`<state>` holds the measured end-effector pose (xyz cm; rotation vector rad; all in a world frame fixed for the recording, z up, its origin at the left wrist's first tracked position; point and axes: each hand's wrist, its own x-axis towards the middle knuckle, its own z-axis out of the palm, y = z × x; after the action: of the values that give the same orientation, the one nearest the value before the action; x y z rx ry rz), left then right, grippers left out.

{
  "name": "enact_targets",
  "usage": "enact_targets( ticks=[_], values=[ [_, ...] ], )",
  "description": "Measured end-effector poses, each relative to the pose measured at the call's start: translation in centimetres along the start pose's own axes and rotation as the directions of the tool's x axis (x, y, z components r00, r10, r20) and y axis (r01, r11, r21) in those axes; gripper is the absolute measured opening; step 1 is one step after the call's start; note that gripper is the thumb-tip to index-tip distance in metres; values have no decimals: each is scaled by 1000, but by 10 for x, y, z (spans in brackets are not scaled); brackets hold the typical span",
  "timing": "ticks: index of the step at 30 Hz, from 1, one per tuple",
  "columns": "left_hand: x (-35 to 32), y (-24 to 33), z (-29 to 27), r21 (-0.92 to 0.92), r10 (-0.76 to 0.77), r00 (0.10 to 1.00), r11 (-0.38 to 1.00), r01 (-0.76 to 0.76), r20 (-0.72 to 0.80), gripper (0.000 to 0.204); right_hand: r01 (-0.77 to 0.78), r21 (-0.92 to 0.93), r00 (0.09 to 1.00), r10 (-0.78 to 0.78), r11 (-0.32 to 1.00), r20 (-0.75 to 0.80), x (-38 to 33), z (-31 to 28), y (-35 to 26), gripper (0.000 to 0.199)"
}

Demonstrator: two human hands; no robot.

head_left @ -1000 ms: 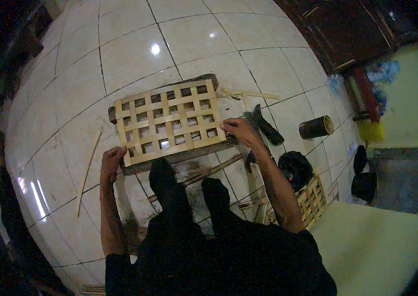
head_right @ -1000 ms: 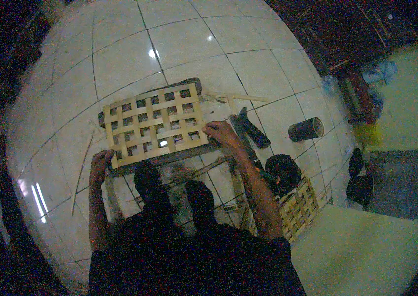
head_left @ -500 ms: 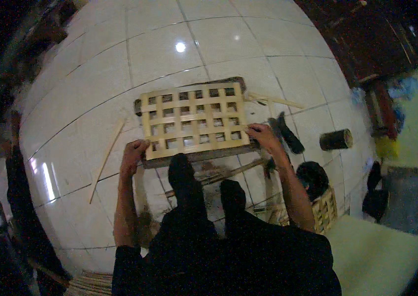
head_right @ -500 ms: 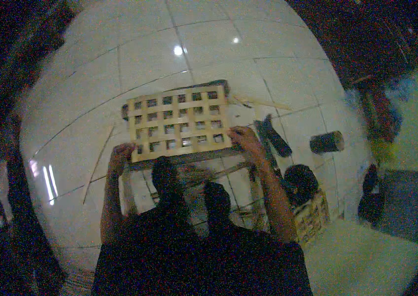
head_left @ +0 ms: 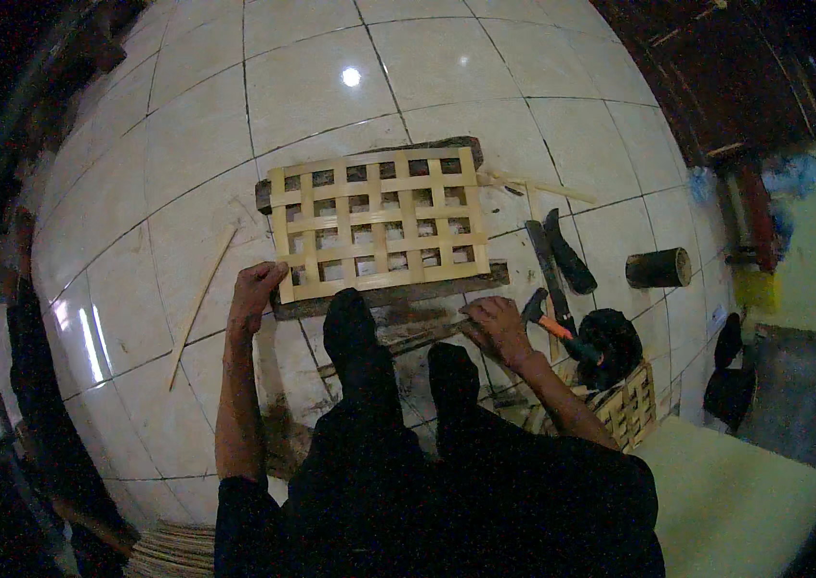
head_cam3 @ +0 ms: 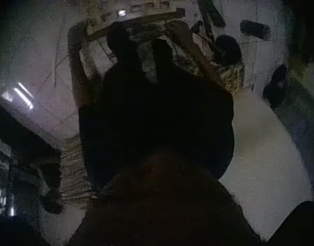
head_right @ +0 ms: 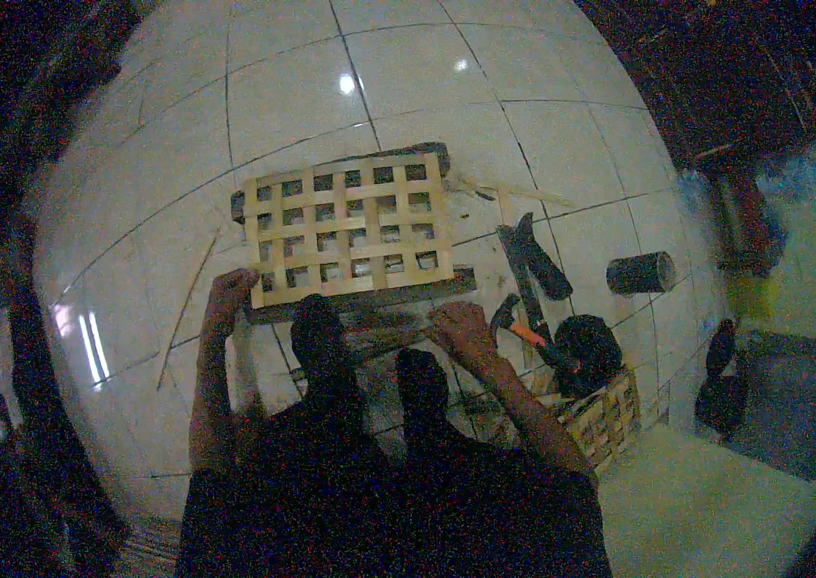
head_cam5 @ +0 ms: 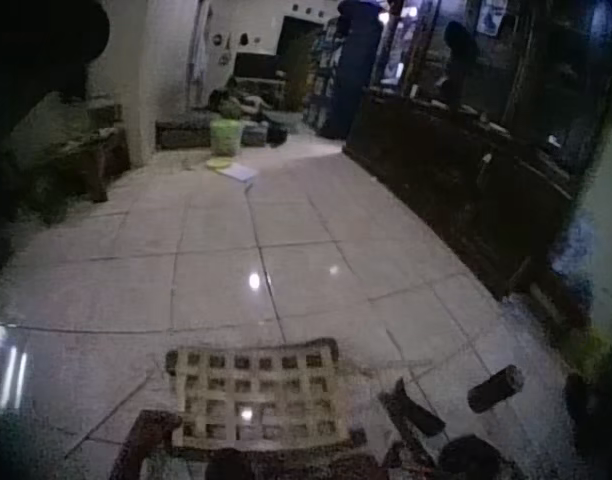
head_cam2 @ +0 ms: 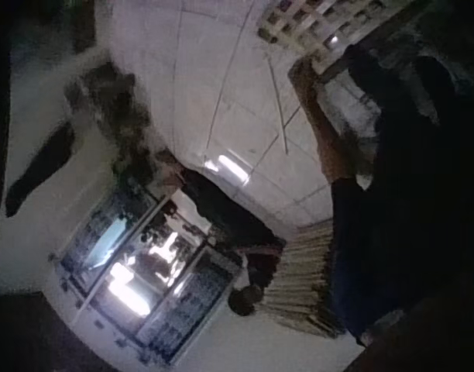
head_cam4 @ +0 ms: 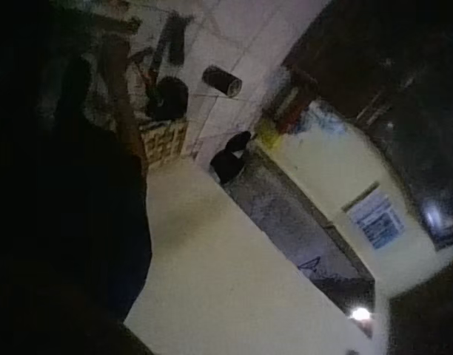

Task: The person assembles a wooden lattice by inserting thin wooden strips into a frame and securing them with a hammer. The person repeatedly adjusts the strips and hammers them into place on a tiled floor.

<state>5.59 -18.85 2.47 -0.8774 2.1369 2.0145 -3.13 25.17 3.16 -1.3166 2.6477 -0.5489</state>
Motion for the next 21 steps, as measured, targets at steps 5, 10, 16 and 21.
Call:
enact_targets(
  ticks=[5, 10, 16, 21],
  values=[
    [-1, 2, -3, 63, -81, 997, 995, 81, 3, 32, -21, -78, 999, 25, 997, 43, -14, 18, 0, 33],
    [-5, 12, 4, 90, -11, 999, 996, 14, -33, 32, 52, -54, 991, -44, 997, 130, -17, 13, 10, 27],
    [-32, 18, 18, 463, 483, 832, 824, -327, -273, 30, 161, -78, 981, -151, 984, 118, -33, 4, 23, 33],
    [-69, 62, 53, 419, 459, 870, 764, -491, 182, 39, 181, -131, 975, -161, 975, 150, -10, -22, 6, 41]
  ],
)
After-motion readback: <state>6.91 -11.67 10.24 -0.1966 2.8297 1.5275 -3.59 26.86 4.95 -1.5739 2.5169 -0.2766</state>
